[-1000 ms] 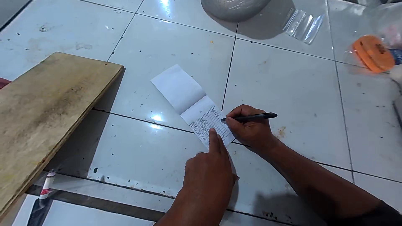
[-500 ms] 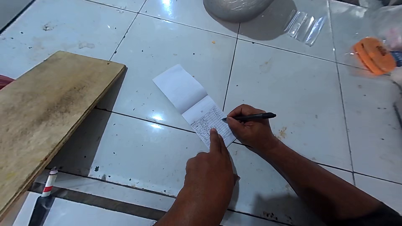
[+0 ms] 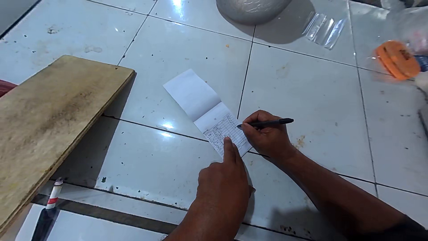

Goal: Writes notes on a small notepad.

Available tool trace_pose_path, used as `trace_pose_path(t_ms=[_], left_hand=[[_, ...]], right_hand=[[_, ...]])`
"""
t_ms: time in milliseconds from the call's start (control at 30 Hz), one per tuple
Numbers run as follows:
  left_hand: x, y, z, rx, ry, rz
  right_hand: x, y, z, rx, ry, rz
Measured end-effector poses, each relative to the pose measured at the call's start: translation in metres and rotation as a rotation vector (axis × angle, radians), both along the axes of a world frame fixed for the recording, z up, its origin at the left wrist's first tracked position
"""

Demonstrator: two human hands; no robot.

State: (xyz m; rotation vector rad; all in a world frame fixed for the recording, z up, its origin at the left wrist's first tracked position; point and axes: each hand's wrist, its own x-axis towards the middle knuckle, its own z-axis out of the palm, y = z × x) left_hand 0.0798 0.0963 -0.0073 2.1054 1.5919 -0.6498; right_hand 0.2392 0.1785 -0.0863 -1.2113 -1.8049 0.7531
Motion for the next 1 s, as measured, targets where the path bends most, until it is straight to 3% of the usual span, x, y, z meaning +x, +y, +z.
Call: trace_pose_path(t_ms=[1000], left_hand=[[0.0001, 0.0007, 0.0010, 0.001, 0.005, -0.007]], right_hand=[[-0.0005, -0.0004, -0.0006, -0.007, 0.054, 0.017]])
